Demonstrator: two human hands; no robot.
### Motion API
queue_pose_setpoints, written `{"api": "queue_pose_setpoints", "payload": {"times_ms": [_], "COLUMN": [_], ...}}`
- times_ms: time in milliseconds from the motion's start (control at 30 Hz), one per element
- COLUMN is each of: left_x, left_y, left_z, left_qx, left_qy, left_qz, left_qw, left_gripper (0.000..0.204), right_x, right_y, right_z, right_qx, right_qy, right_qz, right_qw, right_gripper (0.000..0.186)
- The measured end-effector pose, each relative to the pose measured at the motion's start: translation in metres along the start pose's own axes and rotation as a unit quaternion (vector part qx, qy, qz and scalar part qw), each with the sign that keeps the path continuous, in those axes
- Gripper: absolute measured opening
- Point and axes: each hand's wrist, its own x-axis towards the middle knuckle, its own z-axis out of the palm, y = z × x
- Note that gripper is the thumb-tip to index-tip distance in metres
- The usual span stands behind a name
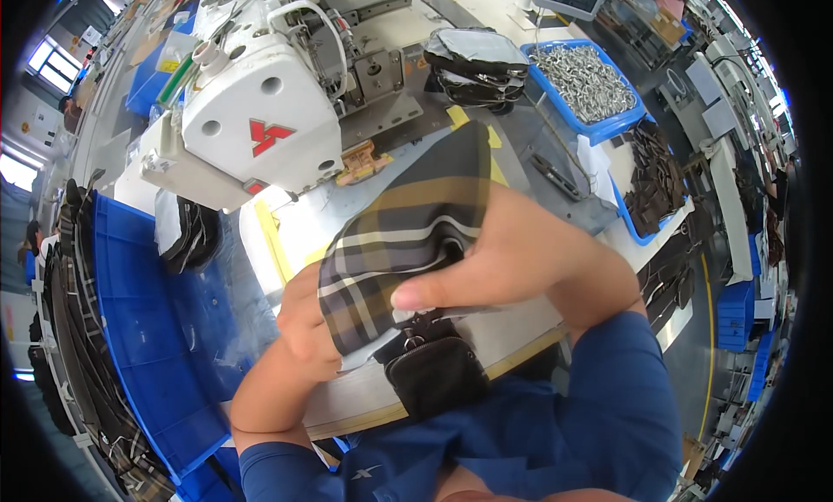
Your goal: The person operates an industrial sewing machine to attach zippers to small fabric pouches. They repeatedly position the pouches under the needle, sew along the zipper edges, and trim excess threads. The finished pouches are stacked on the table.
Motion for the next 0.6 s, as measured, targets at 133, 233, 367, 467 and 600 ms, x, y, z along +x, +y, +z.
{"api": "queue_pose_setpoints", "payload": {"times_ms": [133,233,367,467,600], "left_x": [-0.015,-0.011,0.005,-0.001,-0.006], "left_y": [0.019,0.023,0.042,0.035,0.034], "left_z": [-0.004,-0.014,-0.013,-0.008,-0.006], "left_qx": [0.142,0.250,0.319,0.310,0.319], "left_qy": [0.073,0.119,-0.002,0.019,0.045], "left_qz": [-0.131,0.025,0.099,0.117,0.145], "left_qw": [0.978,0.961,0.943,0.943,0.936], "left_gripper": [0.026,0.023,0.025,0.025,0.027], "right_x": [0.002,0.004,0.001,0.003,0.001], "right_y": [0.003,0.005,0.013,0.015,0.005], "right_z": [0.001,0.005,0.012,0.011,0.007], "right_qx": [-0.060,-0.066,-0.092,-0.120,-0.148], "right_qy": [0.015,0.018,0.039,0.026,-0.014], "right_qz": [-0.018,0.020,-0.013,-0.079,-0.080], "right_qw": [0.998,0.997,0.995,0.989,0.986], "right_gripper": [0.043,0.042,0.043,0.042,0.035]}}
